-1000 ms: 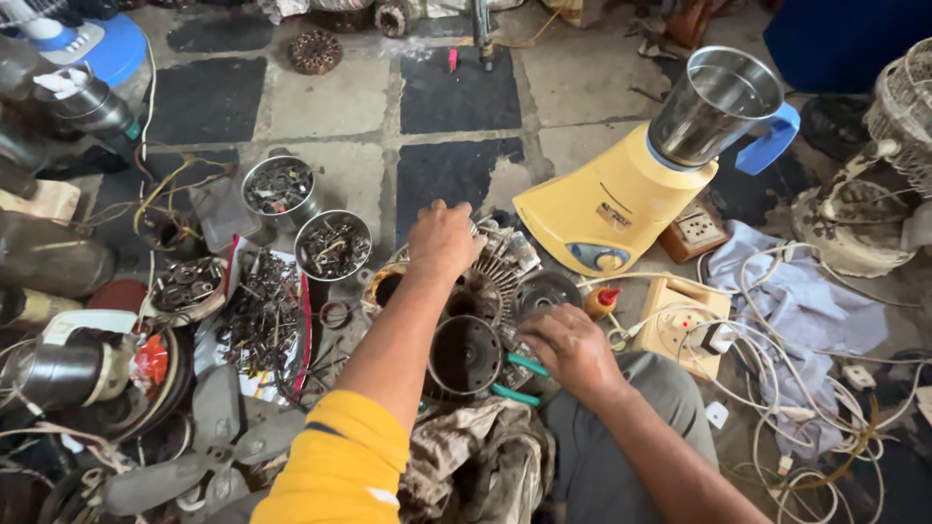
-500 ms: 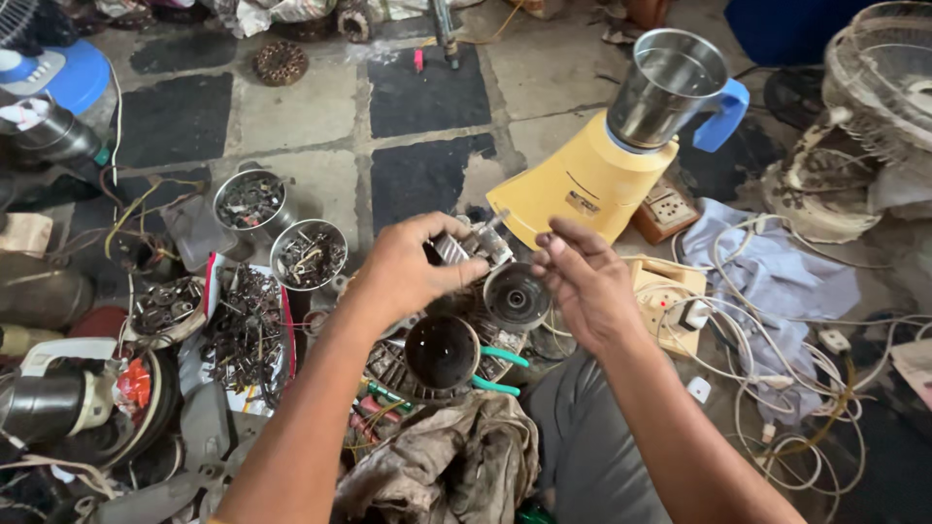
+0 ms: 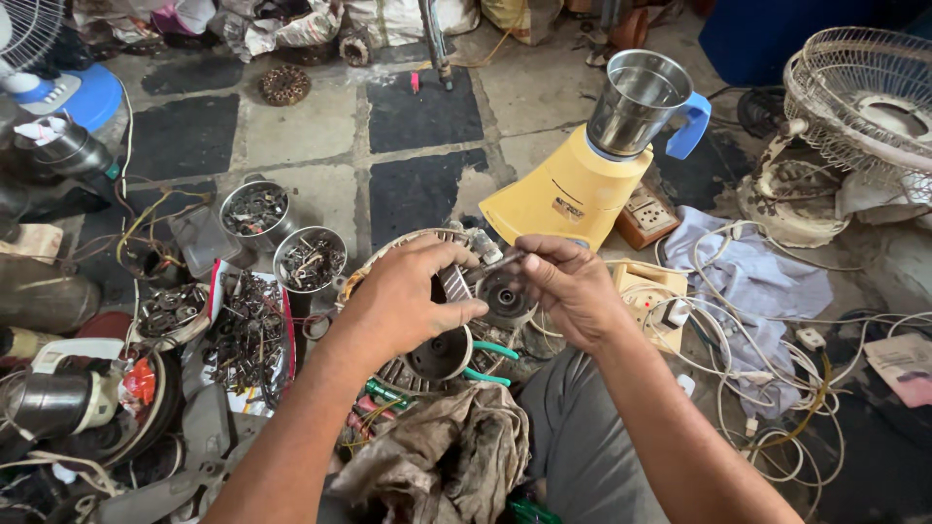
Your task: The person cleans and disassembles a fan motor and other appliance components by hand and using a cloth while surrounded by various parts.
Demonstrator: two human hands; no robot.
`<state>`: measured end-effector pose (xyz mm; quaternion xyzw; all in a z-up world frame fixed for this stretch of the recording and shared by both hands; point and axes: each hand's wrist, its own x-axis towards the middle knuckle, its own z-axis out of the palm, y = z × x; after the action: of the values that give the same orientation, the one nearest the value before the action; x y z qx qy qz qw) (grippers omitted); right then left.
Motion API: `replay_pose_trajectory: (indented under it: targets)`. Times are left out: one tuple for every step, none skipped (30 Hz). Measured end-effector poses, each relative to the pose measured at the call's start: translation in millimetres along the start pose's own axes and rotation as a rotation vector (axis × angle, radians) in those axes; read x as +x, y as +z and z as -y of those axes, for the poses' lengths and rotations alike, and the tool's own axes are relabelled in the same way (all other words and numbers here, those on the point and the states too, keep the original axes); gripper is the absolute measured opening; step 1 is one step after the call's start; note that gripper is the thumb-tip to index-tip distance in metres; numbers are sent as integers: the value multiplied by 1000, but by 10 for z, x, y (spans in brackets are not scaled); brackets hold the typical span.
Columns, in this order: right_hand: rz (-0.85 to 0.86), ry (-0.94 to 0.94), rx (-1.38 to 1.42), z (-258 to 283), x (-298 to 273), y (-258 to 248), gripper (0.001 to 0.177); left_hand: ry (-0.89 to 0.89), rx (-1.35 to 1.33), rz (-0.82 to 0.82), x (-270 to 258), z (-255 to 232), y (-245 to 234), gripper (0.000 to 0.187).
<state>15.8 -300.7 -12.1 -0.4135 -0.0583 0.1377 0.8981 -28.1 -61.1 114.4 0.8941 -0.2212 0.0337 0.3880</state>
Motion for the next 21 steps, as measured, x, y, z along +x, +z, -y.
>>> replay_pose_trajectory:
  targets:
    - [11,-6,-40,7,5,-23,27,0,8,-1,-10,0,2,45]
    - [22,-13,-80,12,13,-45,26,1,17,-2,-18,9,4,46]
    - [18,-5,-86,13,13,-64,26,1,24,-3,-29,23,11,47]
    - [13,2,-92,14,13,-80,26,11,14,-5,-42,38,21,48]
    - [10,9,-97,11,13,-86,26,20,6,-6,-47,50,27,48]
    - [27,7,-85,4,9,-85,26,30,-2,-8,-54,59,33,49]
    - [44,5,-74,-7,12,-75,25,20,-20,-2,-59,67,38,49]
    - [60,2,-62,-16,20,-57,25,11,-39,4,-53,74,43,50]
    - [52,-16,-111,-27,30,-32,25,-1,-57,10,-46,75,47,50]
    - [44,-35,-161,-40,41,1,26,45,-70,-5,-29,77,51,52]
    - [35,-49,-209,-64,31,42,26,87,-85,-18,-16,84,56,53]
    - [41,-59,-261,-86,45,87,27,128,-99,-31,-3,96,63,54]
    - [47,-62,-311,-112,53,128,27,106,-64,-17,-6,110,84,53]
    - [53,-65,-362,-123,55,163,27,84,-29,-3,8,133,102,53]
    - [62,-68,-330,-113,79,201,28,64,8,10,33,168,101,52]
    - [70,-72,-298,-100,103,238,28,116,16,-37,45,206,107,58]
    - [76,-78,-267,-89,122,264,29,172,24,-82,59,247,128,64]
    - [75,-57,-259,-90,148,287,29,228,32,-127,73,298,150,70]
    - [73,-37,-253,-89,170,290,30,191,40,-110,99,359,175,70]
    - [71,-17,-246,-95,184,276,31,155,47,-94,129,430,200,70]
    - [26,-28,-283,-110,187,246,35,120,55,-78,161,510,222,71]
